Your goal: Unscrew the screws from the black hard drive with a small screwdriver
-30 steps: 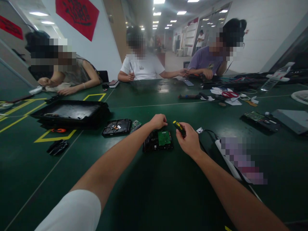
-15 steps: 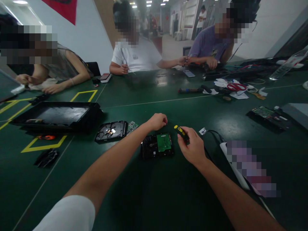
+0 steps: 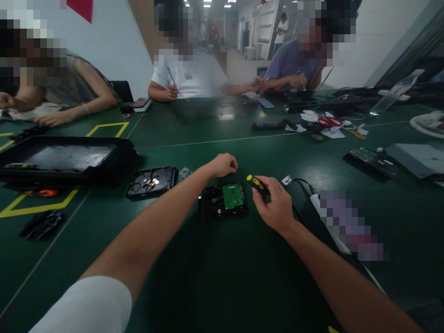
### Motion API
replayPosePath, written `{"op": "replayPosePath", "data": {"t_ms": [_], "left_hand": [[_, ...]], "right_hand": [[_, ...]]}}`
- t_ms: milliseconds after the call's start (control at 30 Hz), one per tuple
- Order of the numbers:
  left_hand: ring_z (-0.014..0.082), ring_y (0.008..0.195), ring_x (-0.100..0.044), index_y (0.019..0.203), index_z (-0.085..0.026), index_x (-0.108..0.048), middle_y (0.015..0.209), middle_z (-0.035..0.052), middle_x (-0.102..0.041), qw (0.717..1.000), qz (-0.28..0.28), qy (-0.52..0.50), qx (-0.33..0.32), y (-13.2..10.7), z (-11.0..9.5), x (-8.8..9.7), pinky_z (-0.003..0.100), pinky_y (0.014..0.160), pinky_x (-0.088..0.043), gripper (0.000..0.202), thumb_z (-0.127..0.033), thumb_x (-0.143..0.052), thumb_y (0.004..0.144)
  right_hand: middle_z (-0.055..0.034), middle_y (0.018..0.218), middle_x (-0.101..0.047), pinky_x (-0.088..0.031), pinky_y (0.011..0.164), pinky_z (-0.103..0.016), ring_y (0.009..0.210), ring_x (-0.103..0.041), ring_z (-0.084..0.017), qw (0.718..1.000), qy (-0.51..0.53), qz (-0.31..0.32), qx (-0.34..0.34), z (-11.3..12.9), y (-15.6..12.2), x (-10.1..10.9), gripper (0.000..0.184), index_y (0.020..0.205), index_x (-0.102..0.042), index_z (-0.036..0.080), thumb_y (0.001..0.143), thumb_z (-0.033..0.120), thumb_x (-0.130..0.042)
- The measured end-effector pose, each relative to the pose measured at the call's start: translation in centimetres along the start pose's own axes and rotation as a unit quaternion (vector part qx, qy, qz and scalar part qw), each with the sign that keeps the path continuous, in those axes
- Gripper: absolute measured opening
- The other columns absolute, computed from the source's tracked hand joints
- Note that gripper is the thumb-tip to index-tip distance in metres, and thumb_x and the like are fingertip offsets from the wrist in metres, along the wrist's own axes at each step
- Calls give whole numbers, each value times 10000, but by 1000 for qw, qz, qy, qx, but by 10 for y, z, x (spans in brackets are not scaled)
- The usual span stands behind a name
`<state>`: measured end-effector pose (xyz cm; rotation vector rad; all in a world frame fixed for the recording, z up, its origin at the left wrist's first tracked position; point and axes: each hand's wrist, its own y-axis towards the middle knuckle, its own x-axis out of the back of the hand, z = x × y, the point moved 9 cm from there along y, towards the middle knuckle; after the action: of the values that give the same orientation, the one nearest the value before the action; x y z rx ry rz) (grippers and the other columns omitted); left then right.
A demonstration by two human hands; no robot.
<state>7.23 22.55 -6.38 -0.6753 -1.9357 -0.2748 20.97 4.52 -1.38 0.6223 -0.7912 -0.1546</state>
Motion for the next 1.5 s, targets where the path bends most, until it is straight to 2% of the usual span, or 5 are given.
{"op": "replayPosePath", "data": {"t_ms": [400,1133,1267,1400,1500], "left_hand": [[177,895,-704,976,-181,-800,980,40,-791,1000,-3,-19,-11,-5,4,0,256,826,-514,166,-181,-742,820],[165,848,-693,965,-172,-801,939,38,-793,999,-15,-36,5,-1,10,-6,238,780,-509,190,-192,-732,789],[152,837,-692,983,-172,-798,926,25,-792,999,-13,-52,1,-3,3,3,226,784,-513,194,-214,-734,805],[155,866,-667,1042,-148,-762,997,54,-770,994,-96,-48,21,-34,-1,42,246,795,-496,219,-278,-633,922],[143,761,-614,944,-185,-734,847,11,-720,968,-248,-26,10,-99,-15,75,254,719,-456,273,-404,-576,987]], "right_hand": [[-86,1135,-710,-602,800,-392,973,-696,-243,1000,-5,-1,24,10,-1,-2,324,1304,-601,259,981,281,-585],[-110,1184,-691,-566,946,-434,1067,-675,-263,999,20,-2,29,0,6,-3,328,1310,-576,238,985,271,-537],[-113,1190,-694,-574,935,-447,1068,-683,-275,999,25,0,24,-3,6,-5,331,1305,-581,240,979,270,-538],[-116,1222,-690,-589,926,-455,1075,-693,-280,999,28,1,18,-4,7,-5,356,1339,-571,244,986,281,-539],[-127,1298,-669,-589,946,-481,1127,-682,-299,1000,23,4,6,-7,8,-4,423,1416,-530,244,995,286,-536]]}}
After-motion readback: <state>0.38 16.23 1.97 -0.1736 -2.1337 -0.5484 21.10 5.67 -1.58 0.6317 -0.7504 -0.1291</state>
